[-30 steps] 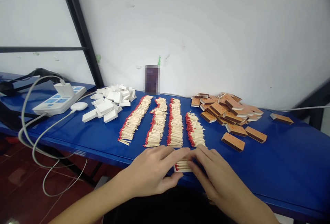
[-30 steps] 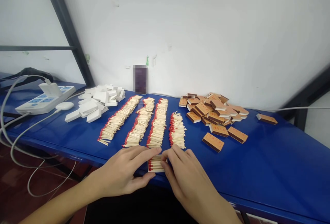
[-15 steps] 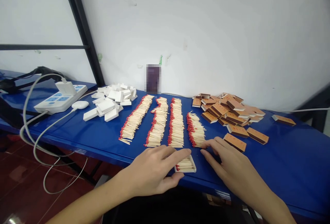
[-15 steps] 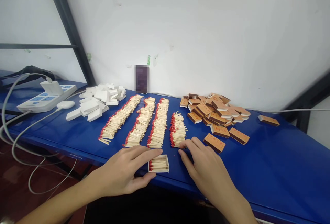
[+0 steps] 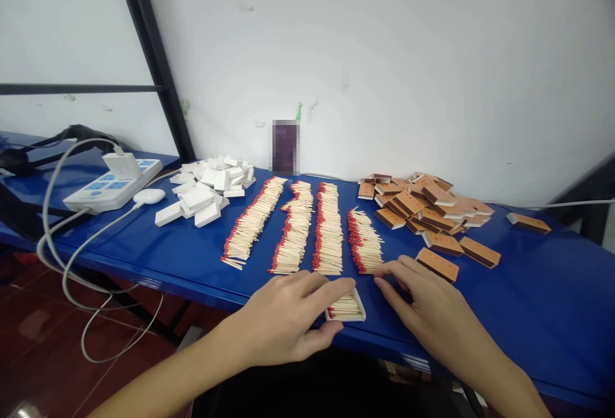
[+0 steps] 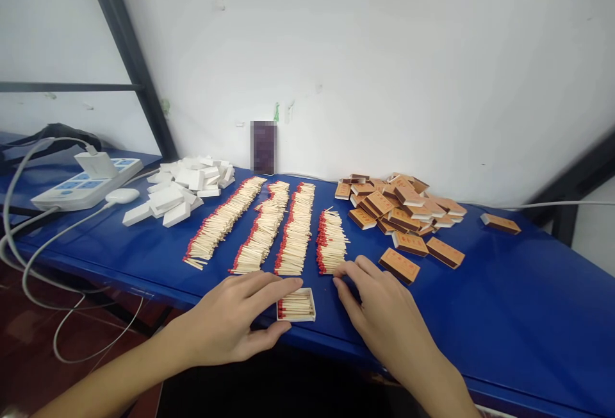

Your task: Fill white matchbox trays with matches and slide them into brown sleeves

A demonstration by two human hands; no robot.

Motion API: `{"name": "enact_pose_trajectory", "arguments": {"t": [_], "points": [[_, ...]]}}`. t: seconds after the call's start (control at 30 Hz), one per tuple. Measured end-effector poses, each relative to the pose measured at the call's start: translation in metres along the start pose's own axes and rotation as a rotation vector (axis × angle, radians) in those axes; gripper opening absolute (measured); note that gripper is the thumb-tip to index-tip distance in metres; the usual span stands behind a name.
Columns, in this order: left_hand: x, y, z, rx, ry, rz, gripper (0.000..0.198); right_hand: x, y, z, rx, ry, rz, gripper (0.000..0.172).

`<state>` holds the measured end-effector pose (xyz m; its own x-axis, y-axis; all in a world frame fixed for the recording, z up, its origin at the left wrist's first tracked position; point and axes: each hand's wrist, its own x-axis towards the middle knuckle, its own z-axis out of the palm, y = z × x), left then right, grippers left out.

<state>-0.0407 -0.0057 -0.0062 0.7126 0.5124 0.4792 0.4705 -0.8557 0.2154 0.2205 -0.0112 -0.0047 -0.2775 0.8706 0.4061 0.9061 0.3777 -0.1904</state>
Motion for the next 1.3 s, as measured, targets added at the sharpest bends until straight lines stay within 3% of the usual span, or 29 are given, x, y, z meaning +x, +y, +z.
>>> {"name": "enact_pose_trajectory", "arguments": {"t": [0.4, 0.87, 1.03, 1.2, 1.3], "points": [[0.0, 0.0, 0.001, 0.007, 0.018, 0.009, 0.042, -0.001, -0.001, 0.002, 0.043, 0.023, 0.034, 0.022], [0.001, 0.0, 0.0, 0.004, 0.024, 0.02, 0.043, -0.001, -0.006, -0.004, 0.183, -0.098, 0.013, 0.02], [0.0, 0.002, 0.0, -0.017, 0.03, -0.004, 0.056, -0.004, -0.023, -0.011, 0.295, -0.105, -0.027, 0.017], [-0.001, 0.001, 0.001, -0.056, 0.023, 0.003, 0.058, -0.007, -0.046, -0.008, 0.377, -0.198, -0.162, 0.017], [0.0, 0.001, 0.0, -0.055, 0.02, 0.017, 0.056, -0.009, -0.046, -0.009, 0.372, -0.203, -0.121, 0.015]]}}
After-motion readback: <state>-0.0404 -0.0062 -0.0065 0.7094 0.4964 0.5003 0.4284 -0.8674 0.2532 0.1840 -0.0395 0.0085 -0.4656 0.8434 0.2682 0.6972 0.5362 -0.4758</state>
